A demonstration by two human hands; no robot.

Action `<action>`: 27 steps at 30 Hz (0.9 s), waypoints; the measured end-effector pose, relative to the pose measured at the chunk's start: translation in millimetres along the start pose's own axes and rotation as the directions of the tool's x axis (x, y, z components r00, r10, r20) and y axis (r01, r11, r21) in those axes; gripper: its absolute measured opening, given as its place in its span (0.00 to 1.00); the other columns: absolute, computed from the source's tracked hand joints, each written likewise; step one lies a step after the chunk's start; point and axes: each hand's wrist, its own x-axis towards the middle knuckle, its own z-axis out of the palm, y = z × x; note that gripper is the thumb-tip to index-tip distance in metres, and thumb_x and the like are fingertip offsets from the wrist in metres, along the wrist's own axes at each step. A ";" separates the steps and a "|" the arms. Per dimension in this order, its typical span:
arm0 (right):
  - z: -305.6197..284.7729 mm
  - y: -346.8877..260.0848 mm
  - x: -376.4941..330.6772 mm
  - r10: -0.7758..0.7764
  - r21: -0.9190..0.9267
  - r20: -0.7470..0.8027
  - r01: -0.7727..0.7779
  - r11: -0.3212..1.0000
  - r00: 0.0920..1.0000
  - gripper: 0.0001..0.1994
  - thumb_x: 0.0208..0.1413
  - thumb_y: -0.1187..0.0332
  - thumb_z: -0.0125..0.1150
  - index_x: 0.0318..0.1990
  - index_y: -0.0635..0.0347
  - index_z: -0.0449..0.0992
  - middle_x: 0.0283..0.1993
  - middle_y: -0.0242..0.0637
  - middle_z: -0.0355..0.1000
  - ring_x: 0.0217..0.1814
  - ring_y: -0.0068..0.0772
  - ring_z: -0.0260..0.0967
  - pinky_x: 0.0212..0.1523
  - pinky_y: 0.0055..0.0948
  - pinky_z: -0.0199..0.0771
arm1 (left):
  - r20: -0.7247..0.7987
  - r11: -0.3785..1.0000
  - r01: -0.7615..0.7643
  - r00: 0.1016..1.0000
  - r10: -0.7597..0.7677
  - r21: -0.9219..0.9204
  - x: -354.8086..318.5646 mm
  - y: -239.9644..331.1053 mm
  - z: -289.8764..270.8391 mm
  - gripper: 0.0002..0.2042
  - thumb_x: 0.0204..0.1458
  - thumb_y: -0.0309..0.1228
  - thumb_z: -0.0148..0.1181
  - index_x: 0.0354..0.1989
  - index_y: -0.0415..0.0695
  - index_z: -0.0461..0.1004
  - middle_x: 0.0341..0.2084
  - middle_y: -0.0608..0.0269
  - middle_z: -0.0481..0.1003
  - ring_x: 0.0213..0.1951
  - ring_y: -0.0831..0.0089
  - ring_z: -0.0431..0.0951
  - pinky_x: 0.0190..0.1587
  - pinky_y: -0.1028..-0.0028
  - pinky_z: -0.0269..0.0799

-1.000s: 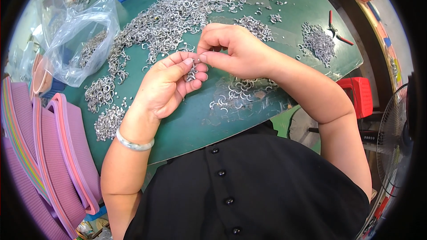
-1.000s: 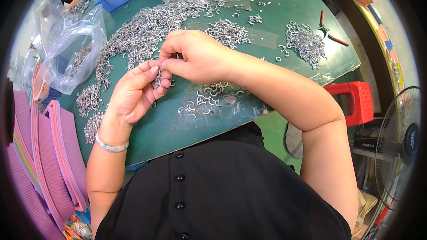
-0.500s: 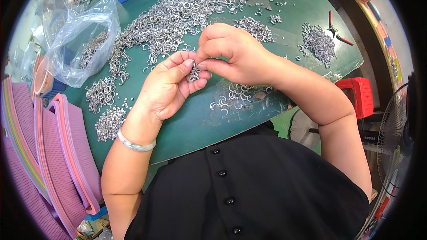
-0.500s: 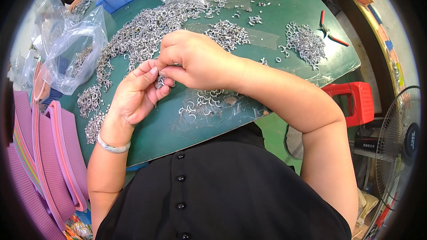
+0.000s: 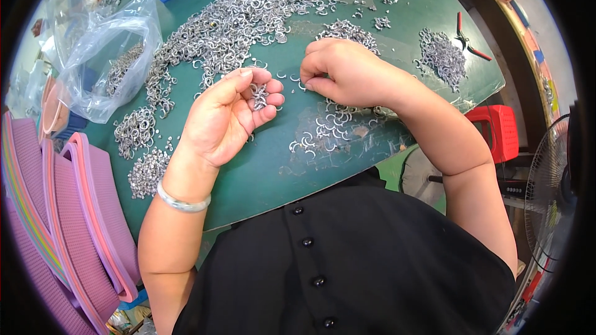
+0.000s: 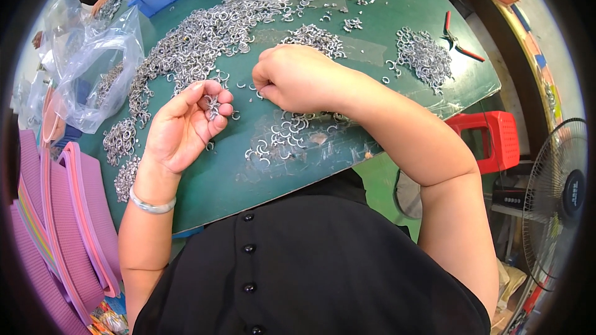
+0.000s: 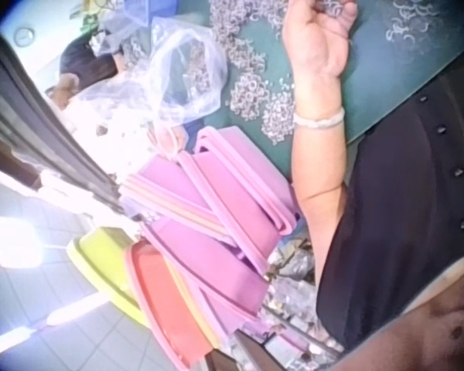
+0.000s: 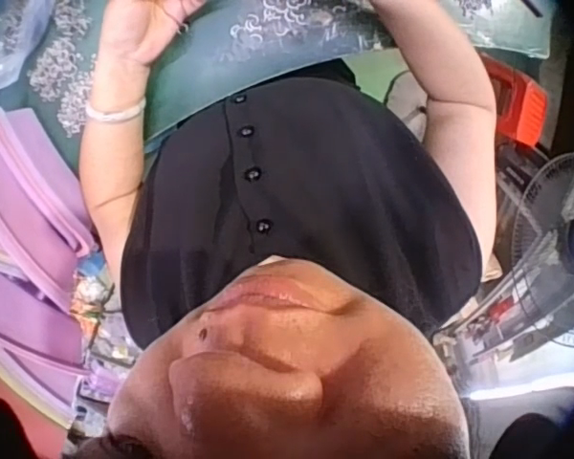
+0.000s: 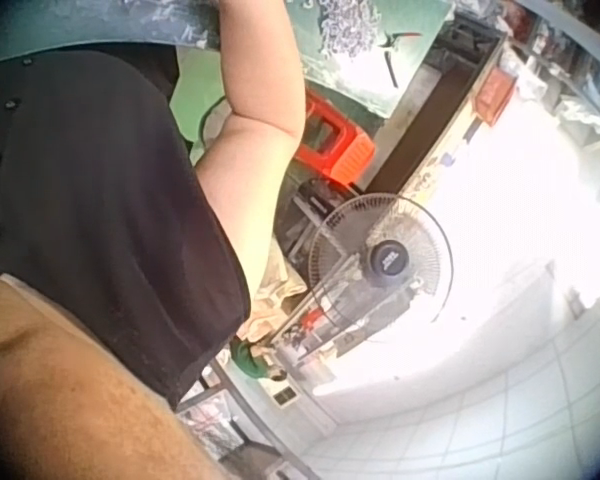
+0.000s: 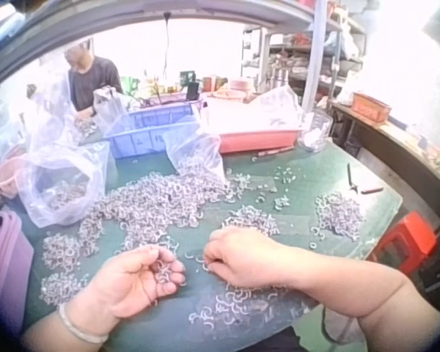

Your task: The person assembles small metal rings and links by hand at a workstation, picking individual pieces from a pile and joining them together.

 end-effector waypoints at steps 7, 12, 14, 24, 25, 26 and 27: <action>2.7 -5.0 1.1 0.023 -0.033 0.029 -0.022 0.999 0.999 0.04 0.42 0.71 0.55 0.26 0.61 0.74 0.30 0.41 0.71 0.38 0.45 0.68 0.40 0.39 0.69 | -0.017 0.997 0.001 1.000 0.001 0.077 -0.7 1.1 -0.1 0.09 0.57 0.29 0.47 0.39 0.37 0.68 0.33 0.56 0.72 0.35 0.69 0.74 0.37 0.74 0.73; 3.8 -3.9 1.6 0.040 0.013 0.043 -0.041 0.999 0.998 0.04 0.42 0.73 0.54 0.26 0.61 0.74 0.31 0.41 0.71 0.38 0.45 0.68 0.40 0.38 0.69 | -0.022 0.994 -0.004 1.000 0.006 0.108 -2.0 0.7 0.8 0.08 0.57 0.29 0.47 0.39 0.36 0.68 0.33 0.57 0.72 0.34 0.71 0.74 0.37 0.75 0.72; 4.6 -3.2 1.4 0.044 0.023 0.015 -0.044 0.999 0.999 0.04 0.42 0.73 0.54 0.26 0.61 0.74 0.31 0.41 0.71 0.38 0.45 0.68 0.40 0.38 0.69 | -0.020 0.994 -0.006 1.000 0.008 0.110 -2.3 0.7 1.0 0.08 0.57 0.29 0.47 0.39 0.36 0.68 0.33 0.57 0.72 0.34 0.71 0.74 0.37 0.75 0.72; 4.2 1.1 0.7 -0.101 -0.017 -0.024 0.100 0.995 0.995 0.03 0.42 0.74 0.58 0.28 0.60 0.74 0.30 0.35 0.68 0.37 0.40 0.67 0.37 0.33 0.68 | -0.038 0.992 0.002 0.999 0.003 0.129 -1.4 0.8 1.4 0.08 0.57 0.29 0.47 0.38 0.37 0.68 0.32 0.58 0.72 0.33 0.72 0.74 0.36 0.76 0.72; 4.5 0.9 0.5 -0.101 -0.014 -0.009 0.101 0.995 0.995 0.03 0.42 0.74 0.58 0.27 0.60 0.73 0.29 0.35 0.67 0.37 0.40 0.67 0.37 0.34 0.68 | -0.034 0.991 0.004 0.999 0.001 0.131 -1.5 0.2 1.4 0.08 0.57 0.29 0.47 0.38 0.37 0.68 0.32 0.58 0.72 0.33 0.72 0.74 0.36 0.76 0.72; 4.9 0.8 0.3 -0.101 -0.011 0.005 0.101 0.995 0.995 0.03 0.42 0.74 0.58 0.27 0.59 0.73 0.29 0.35 0.67 0.37 0.41 0.66 0.37 0.34 0.67 | -0.033 0.991 0.004 0.999 0.000 0.131 -1.7 -0.2 1.7 0.08 0.57 0.29 0.47 0.38 0.37 0.68 0.32 0.58 0.72 0.33 0.72 0.74 0.36 0.76 0.72; 5.2 0.9 0.2 -0.100 -0.011 0.005 0.100 0.995 0.995 0.03 0.42 0.74 0.58 0.27 0.59 0.73 0.29 0.35 0.67 0.37 0.41 0.66 0.37 0.34 0.67 | -0.039 0.990 0.004 0.999 0.001 0.138 -2.0 -0.3 2.4 0.08 0.57 0.29 0.47 0.38 0.37 0.69 0.31 0.58 0.72 0.33 0.72 0.74 0.36 0.75 0.72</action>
